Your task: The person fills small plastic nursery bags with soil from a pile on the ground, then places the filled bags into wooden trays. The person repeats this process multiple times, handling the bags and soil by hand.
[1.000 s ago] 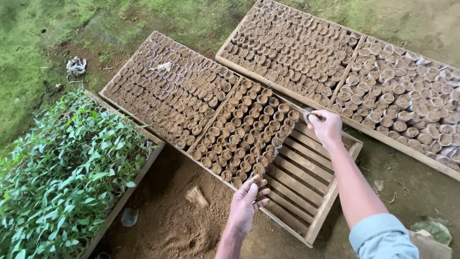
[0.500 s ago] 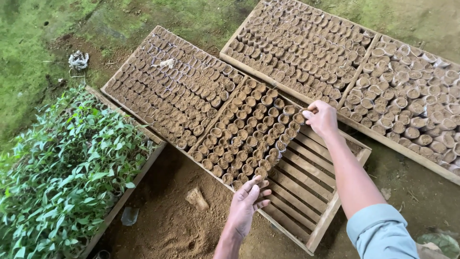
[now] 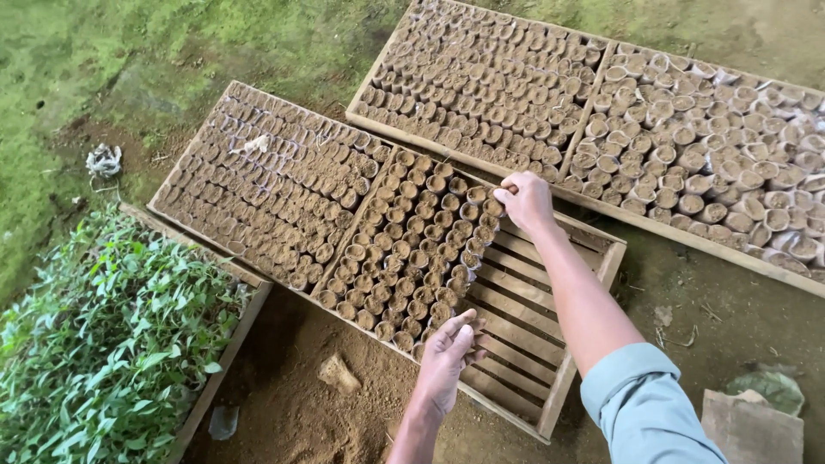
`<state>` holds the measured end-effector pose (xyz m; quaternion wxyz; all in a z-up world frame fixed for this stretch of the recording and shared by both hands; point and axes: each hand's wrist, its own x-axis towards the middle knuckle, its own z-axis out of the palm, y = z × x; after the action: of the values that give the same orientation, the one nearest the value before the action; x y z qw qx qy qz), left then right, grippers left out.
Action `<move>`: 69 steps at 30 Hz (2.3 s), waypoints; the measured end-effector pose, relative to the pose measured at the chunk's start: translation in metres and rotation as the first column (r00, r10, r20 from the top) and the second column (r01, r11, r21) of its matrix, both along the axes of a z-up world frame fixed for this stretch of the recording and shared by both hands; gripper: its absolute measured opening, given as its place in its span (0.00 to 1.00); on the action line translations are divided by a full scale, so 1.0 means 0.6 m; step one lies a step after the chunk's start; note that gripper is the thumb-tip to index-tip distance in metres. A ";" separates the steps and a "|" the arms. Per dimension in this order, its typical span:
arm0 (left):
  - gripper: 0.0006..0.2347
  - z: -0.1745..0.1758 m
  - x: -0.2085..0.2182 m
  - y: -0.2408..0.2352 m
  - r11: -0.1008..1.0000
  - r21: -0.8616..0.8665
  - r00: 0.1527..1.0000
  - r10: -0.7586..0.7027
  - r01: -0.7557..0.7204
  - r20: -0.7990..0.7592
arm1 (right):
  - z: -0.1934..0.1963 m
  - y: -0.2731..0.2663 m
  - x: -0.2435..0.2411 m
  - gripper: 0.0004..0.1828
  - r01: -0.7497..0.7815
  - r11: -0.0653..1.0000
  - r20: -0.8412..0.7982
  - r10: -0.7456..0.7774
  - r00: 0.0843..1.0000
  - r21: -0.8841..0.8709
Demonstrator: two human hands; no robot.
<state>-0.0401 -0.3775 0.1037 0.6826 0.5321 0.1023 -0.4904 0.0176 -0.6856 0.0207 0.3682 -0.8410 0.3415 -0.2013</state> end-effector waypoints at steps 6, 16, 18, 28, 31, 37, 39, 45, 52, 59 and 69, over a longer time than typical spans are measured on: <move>0.17 0.022 0.007 0.047 0.991 0.063 0.993 0.119 -0.120 0.020 | 0.033 0.088 -0.041 0.10 0.172 0.973 0.192 -0.142 0.971 -0.150; 0.11 -0.162 0.016 0.275 0.721 0.043 0.721 0.693 -0.692 0.006 | 0.087 0.479 -0.077 0.09 -0.303 0.952 0.437 0.293 0.851 -0.047; 0.05 -0.187 0.026 0.318 0.635 0.014 0.635 0.772 -0.772 0.027 | 0.070 0.555 -0.068 0.08 -0.474 0.878 0.348 0.463 0.815 -0.057; 0.22 -0.165 0.050 0.514 0.266 0.266 0.313 0.937 -0.926 0.153 | -0.003 0.811 0.061 0.05 -0.798 0.576 0.054 0.815 0.576 -0.178; 0.15 -0.177 0.048 0.561 0.160 0.230 0.184 0.979 -0.960 0.088 | -0.008 0.886 0.103 0.08 -0.867 0.422 -0.055 0.891 0.451 -0.265; 0.10 -0.206 0.046 0.628 0.085 0.207 0.105 0.990 -0.975 0.090 | -0.073 0.983 0.147 0.11 -0.852 0.284 -0.178 0.902 0.393 -0.440; 0.08 -0.210 0.045 0.635 0.083 0.208 0.100 0.993 -0.975 0.070 | -0.083 0.991 0.149 0.05 -0.816 0.314 -0.153 0.889 0.432 -0.485; 0.10 -0.174 0.059 0.626 0.159 0.246 0.174 0.984 -0.956 0.040 | 0.009 0.976 0.095 0.04 -0.853 0.522 0.072 0.852 0.519 -0.016; 0.22 -0.144 0.070 0.584 0.259 0.074 0.256 0.965 -0.963 -0.058 | 0.081 0.935 0.021 0.08 -0.576 0.449 0.104 0.720 0.686 0.683; 0.13 -0.142 0.075 0.535 0.260 0.007 0.260 0.963 -0.966 0.076 | 0.023 0.882 0.008 0.11 -0.511 0.557 0.159 0.560 0.813 0.655; 0.10 -0.148 0.075 0.515 0.262 -0.009 0.260 0.960 -0.965 0.098 | 0.028 0.831 -0.009 0.11 -0.472 0.451 0.240 0.479 0.844 0.757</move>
<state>0.0050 -0.0687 0.0147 0.8293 0.3986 0.3884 0.0500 0.0121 -0.1869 0.0377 0.7412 -0.6494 0.1468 0.0862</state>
